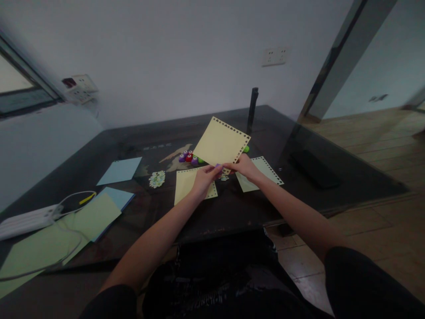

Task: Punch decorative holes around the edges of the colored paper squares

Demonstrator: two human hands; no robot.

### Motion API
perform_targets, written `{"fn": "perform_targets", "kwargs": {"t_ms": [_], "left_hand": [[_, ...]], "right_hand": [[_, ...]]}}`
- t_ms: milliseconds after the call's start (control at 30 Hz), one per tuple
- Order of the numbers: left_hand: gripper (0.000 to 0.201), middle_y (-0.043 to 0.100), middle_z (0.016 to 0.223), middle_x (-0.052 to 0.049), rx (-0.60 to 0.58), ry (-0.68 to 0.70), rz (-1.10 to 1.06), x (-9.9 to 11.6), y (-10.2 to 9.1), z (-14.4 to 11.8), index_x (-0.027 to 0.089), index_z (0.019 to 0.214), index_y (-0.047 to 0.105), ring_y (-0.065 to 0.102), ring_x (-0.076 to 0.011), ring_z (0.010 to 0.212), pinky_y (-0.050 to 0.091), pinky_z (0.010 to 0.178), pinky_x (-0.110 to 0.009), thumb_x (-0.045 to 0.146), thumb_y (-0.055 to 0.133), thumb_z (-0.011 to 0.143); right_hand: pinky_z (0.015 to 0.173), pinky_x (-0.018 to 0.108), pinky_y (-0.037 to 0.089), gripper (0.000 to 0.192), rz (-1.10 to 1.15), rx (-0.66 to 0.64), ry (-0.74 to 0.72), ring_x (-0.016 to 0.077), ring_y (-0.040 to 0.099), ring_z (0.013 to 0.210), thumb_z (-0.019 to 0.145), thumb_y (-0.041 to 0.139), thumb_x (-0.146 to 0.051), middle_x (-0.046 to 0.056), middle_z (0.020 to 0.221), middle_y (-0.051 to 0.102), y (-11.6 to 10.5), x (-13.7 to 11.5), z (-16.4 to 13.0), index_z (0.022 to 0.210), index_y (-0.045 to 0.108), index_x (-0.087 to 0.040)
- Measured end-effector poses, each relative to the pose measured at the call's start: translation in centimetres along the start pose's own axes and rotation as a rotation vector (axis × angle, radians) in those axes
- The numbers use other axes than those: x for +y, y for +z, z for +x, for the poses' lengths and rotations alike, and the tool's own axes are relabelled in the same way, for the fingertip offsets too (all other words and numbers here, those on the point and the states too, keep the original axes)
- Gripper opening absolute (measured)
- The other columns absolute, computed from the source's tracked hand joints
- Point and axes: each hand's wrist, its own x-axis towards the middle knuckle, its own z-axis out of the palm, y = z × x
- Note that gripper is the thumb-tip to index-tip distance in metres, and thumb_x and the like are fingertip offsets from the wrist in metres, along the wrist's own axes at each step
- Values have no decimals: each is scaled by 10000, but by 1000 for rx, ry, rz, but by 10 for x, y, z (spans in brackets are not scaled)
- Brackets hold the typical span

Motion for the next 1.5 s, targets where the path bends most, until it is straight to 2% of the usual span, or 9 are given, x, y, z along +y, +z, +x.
{"fn": "perform_targets", "kwargs": {"t_ms": [400, 600, 800, 1033, 1267, 1500], "left_hand": [[360, 701, 809, -82, 48, 17, 165, 1, -2, 0, 135, 791, 711, 615, -181, 755, 429, 643, -260, 457, 748, 633], [369, 700, 803, -79, 67, 15, 168, 1, -1, 0, 142, 779, 709, 614, -184, 755, 414, 645, -264, 466, 762, 610], [365, 700, 798, -76, 81, 22, 200, 0, -1, 1, 143, 782, 701, 614, -187, 760, 415, 632, -262, 462, 757, 614], [370, 700, 813, -82, 73, 38, 215, 0, -1, 0, 140, 796, 702, 613, -193, 768, 412, 618, -264, 464, 749, 623], [352, 710, 805, -88, 68, 84, 215, 0, 0, 1, 128, 796, 709, 624, -206, 763, 438, 682, -301, 444, 740, 645], [365, 710, 796, -81, 48, 99, 115, -4, 1, 3, 109, 789, 700, 628, -189, 759, 457, 771, -321, 425, 760, 618]], "right_hand": [[615, 370, 578, 301, -18, -12, 0, 208, 635, 681, 634, 741, -333, 106, 795, 688, 0, -1, -1, 829, 653, -121], [641, 415, 576, 301, -29, -16, 9, 233, 642, 706, 647, 732, -312, 136, 827, 688, 0, -4, -2, 847, 658, -99], [608, 365, 576, 297, -16, -15, -10, 216, 638, 684, 630, 744, -336, 100, 783, 691, 0, -2, -1, 817, 650, -126], [634, 394, 577, 289, -20, -29, -11, 231, 642, 719, 646, 733, -330, 115, 816, 688, -1, -1, -1, 834, 652, -126], [641, 409, 576, 309, -8, -21, -6, 245, 646, 732, 637, 745, -350, 118, 818, 691, 0, -4, -2, 830, 650, -128], [634, 404, 581, 292, -9, -19, -17, 234, 648, 714, 646, 737, -312, 117, 808, 692, 0, -1, 0, 842, 657, -112]]}}
